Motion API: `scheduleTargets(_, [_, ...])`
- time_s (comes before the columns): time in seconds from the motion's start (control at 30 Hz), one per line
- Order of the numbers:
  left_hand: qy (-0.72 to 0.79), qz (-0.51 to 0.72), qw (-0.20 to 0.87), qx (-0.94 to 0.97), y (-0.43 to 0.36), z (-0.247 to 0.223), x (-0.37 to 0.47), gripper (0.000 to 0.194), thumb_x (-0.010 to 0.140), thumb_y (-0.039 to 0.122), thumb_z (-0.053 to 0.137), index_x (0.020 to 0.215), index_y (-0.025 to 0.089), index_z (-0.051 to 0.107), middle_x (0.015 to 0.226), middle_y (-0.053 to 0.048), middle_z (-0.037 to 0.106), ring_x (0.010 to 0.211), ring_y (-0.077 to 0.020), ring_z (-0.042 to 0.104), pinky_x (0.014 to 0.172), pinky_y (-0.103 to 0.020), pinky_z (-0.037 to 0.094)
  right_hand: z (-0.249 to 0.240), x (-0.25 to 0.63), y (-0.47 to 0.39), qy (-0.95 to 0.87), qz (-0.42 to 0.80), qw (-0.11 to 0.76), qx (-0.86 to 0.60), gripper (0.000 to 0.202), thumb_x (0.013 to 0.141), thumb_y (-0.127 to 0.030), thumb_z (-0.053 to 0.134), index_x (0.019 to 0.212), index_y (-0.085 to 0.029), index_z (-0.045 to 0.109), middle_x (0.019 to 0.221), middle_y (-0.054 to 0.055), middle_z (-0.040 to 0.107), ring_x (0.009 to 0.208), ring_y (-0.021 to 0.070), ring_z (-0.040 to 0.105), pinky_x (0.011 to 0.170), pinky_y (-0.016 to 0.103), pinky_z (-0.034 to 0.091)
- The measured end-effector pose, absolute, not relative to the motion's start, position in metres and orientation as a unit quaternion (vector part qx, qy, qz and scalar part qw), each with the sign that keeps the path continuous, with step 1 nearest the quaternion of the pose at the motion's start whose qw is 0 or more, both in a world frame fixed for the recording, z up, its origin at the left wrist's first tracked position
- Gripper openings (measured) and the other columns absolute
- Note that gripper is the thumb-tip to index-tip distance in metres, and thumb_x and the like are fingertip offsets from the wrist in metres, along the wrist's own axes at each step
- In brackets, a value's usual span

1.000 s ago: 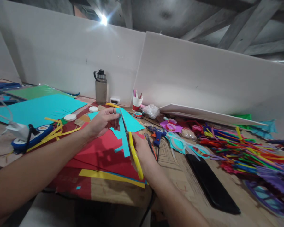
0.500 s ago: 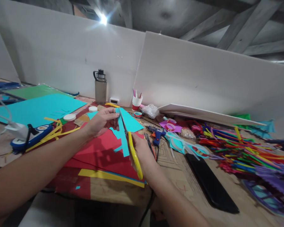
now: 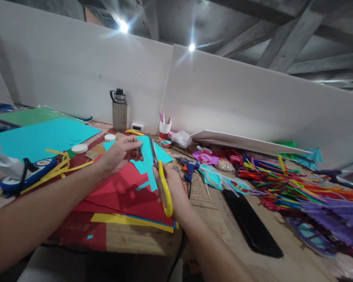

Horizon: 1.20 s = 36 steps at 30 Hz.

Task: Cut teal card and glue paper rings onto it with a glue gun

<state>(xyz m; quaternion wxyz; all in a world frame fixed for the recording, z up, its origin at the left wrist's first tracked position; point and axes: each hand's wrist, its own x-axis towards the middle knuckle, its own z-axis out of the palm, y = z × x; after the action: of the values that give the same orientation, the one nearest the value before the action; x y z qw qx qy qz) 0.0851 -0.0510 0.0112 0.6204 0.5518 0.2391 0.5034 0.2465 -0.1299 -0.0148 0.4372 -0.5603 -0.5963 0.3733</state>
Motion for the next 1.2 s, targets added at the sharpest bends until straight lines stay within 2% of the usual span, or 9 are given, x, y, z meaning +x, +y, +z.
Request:
scheduleTargets(0.13, [0.256,0.565,0.633,0.463,-0.049,0.012,0.086,0.015,0.074,0.02,0.064,0.072,0.014,0.05,0.057,0.002,0.057,0.051,-0.0091,0.059,0.048,-0.018,0.043,-0.007,0.248,-0.126,-0.502,0.456,0.544,-0.495,0.036,0.079,-0.056,0.051,0.091,-0.022,0.048,0.043,-0.011,0.039,0.028,0.0074,0.038,0.026,0.016,0.03])
scheduleTargets(0.27, [0.272,0.581,0.645,0.416,-0.047,0.013,0.086,0.009,0.074,0.016,0.06,0.075,0.013,0.051,0.061,-0.001,0.061,0.057,-0.0124,0.064,0.052,-0.02,0.047,-0.011,0.249,-0.118,-0.449,0.489,0.632,-0.4,0.039,0.077,-0.058,0.053,0.097,-0.025,0.047,0.05,-0.01,0.047,0.032,0.0059,0.039,0.029,0.015,0.033])
scheduleTargets(0.53, [0.254,0.508,0.679,0.466,-0.051,0.01,0.088,0.015,0.068,0.013,0.063,0.075,0.014,0.05,0.068,-0.005,0.066,0.062,-0.0158,0.066,0.058,-0.025,0.05,-0.005,0.265,-0.117,-0.489,0.351,0.695,-0.394,0.026,0.075,-0.04,0.062,0.082,-0.019,0.047,0.052,-0.006,0.051,0.041,0.0086,0.049,0.039,0.019,0.041])
scheduleTargets(0.67, [0.274,0.425,0.654,0.562,-0.044,0.01,0.078,0.024,0.065,0.016,0.07,0.08,0.014,0.052,0.072,-0.007,0.068,0.063,-0.0161,0.066,0.057,-0.025,0.048,-0.004,0.275,-0.113,-0.498,0.352,0.687,-0.396,0.022,0.076,-0.036,0.06,0.079,-0.019,0.048,0.05,-0.007,0.048,0.04,0.0087,0.047,0.036,0.018,0.037])
scheduleTargets(0.8, [0.259,0.295,0.612,0.686,-0.031,0.019,0.054,0.024,0.066,0.02,0.072,0.087,0.014,0.061,0.088,-0.01,0.069,0.082,-0.0189,0.066,0.069,-0.027,0.049,-0.003,0.278,-0.113,-0.527,0.399,0.65,-0.375,0.032,0.076,-0.032,0.062,0.103,-0.021,0.05,0.049,-0.009,0.047,0.038,0.0079,0.044,0.036,0.017,0.037])
scheduleTargets(0.9, [0.24,0.215,0.58,0.748,-0.03,0.028,0.043,0.028,0.076,0.033,0.063,0.097,0.015,0.067,0.106,-0.013,0.066,0.099,-0.0214,0.061,0.079,-0.028,0.047,-0.003,0.278,-0.115,-0.569,0.438,0.586,-0.376,0.04,0.076,-0.032,0.062,0.113,-0.023,0.048,0.048,-0.01,0.047,0.036,0.0082,0.043,0.034,0.017,0.036])
scheduleTargets(0.97, [0.241,0.177,0.543,0.785,-0.034,0.031,0.045,0.032,0.08,0.04,0.057,0.097,0.016,0.07,0.104,-0.012,0.067,0.094,-0.0202,0.062,0.075,-0.026,0.047,-0.005,0.279,-0.115,-0.588,0.449,0.553,-0.382,0.041,0.076,-0.032,0.062,0.114,-0.024,0.047,0.048,-0.009,0.048,0.036,0.0084,0.044,0.034,0.017,0.036])
scheduleTargets(1.1, [0.253,0.111,0.5,0.821,-0.046,0.026,0.063,0.027,0.075,0.039,0.064,0.086,0.017,0.072,0.077,-0.005,0.068,0.065,-0.0118,0.056,0.057,-0.021,0.04,-0.007,0.277,-0.114,-0.598,0.455,0.53,-0.392,0.042,0.075,-0.034,0.064,0.113,-0.025,0.047,0.047,-0.01,0.048,0.037,0.0091,0.046,0.036,0.018,0.037])
scheduleTargets(1.2, [0.274,0.161,0.506,0.802,-0.049,0.016,0.073,0.025,0.07,0.039,0.068,0.071,0.014,0.069,0.061,-0.001,0.061,0.054,-0.0086,0.048,0.051,-0.02,0.035,-0.008,0.272,-0.11,-0.575,0.459,0.56,-0.38,0.039,0.075,-0.037,0.064,0.107,-0.024,0.047,0.049,-0.009,0.048,0.037,0.0089,0.046,0.035,0.018,0.039])
